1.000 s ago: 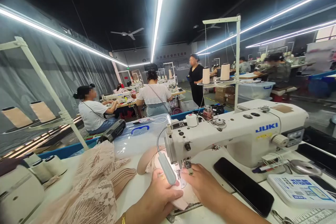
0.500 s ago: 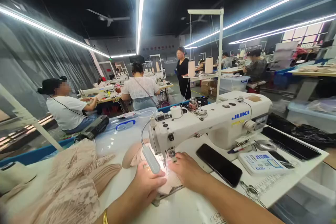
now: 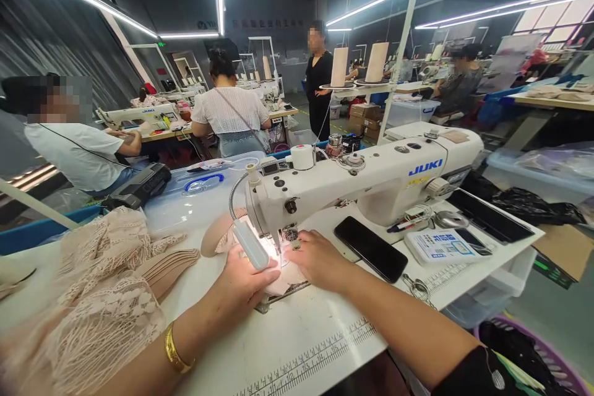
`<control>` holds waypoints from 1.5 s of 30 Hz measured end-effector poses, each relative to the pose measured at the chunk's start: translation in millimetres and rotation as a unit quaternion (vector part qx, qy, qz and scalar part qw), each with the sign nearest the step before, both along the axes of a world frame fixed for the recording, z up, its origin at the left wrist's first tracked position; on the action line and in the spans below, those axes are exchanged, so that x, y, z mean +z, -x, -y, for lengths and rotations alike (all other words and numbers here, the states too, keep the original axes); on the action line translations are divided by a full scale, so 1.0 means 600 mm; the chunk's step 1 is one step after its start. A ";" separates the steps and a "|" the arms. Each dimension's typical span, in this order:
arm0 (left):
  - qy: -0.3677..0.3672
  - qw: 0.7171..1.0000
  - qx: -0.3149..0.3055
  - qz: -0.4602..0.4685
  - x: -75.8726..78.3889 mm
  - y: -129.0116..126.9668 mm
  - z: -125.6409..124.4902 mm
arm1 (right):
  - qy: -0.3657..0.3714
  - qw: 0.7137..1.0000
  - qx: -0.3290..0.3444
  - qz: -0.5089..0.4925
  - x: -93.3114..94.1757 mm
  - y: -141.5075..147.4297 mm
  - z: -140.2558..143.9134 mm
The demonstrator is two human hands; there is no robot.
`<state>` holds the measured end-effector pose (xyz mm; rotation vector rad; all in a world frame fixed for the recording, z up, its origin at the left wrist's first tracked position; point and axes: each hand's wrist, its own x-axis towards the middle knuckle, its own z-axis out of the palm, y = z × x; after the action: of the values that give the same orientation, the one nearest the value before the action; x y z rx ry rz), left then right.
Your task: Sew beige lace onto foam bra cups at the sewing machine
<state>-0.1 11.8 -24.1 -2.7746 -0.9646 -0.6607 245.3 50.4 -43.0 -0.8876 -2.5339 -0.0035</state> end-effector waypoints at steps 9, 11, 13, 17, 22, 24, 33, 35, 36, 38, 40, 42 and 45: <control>-0.005 1.000 0.012 0.016 0.004 -0.008 0.003 | 0.013 1.000 -0.008 -0.006 0.000 0.003 0.000; -0.008 1.000 0.016 0.020 0.000 -0.009 0.003 | 0.015 1.000 -0.007 -0.005 0.001 0.003 0.001; -0.014 0.999 0.020 0.025 -0.005 -0.010 0.002 | 0.015 1.000 -0.006 -0.006 0.004 0.001 0.003; -0.026 0.999 0.023 0.038 -0.009 -0.011 0.002 | 0.014 1.000 -0.002 -0.022 0.011 -0.007 0.006; -0.013 0.999 0.026 0.016 -0.004 -0.011 0.004 | -0.016 0.996 -0.005 -0.087 0.011 -0.009 0.005; -0.014 0.999 0.032 0.013 -0.003 -0.011 0.003 | -0.022 0.995 -0.015 -0.097 0.008 -0.007 0.003; -0.023 0.999 0.030 0.019 -0.011 -0.012 0.002 | 0.004 0.991 -0.025 -0.132 0.006 -0.004 0.003; -0.021 0.999 0.028 0.016 -0.011 -0.012 0.004 | 0.006 0.991 -0.022 -0.135 0.008 -0.005 0.003; -0.020 0.999 0.027 0.013 -0.011 -0.012 0.005 | 0.006 0.991 -0.022 -0.134 0.008 -0.005 0.003; -0.017 0.999 0.028 0.008 -0.010 -0.013 0.006 | 0.008 0.991 -0.021 -0.131 0.010 -0.004 0.003; -0.014 1.000 0.028 0.004 -0.007 -0.013 0.006 | 0.010 0.992 -0.022 -0.125 0.011 -0.004 0.004; -0.016 1.000 0.027 0.001 -0.003 -0.014 0.007 | 0.018 0.992 -0.028 -0.123 0.012 -0.003 0.005; -0.017 0.999 0.028 -0.006 0.002 -0.016 0.008 | 0.024 0.991 -0.035 -0.126 0.011 -0.003 0.006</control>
<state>9.4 6.9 -22.9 -2.7086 -1.0137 -0.6468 247.3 46.6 -36.1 -0.9331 -2.2768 0.1403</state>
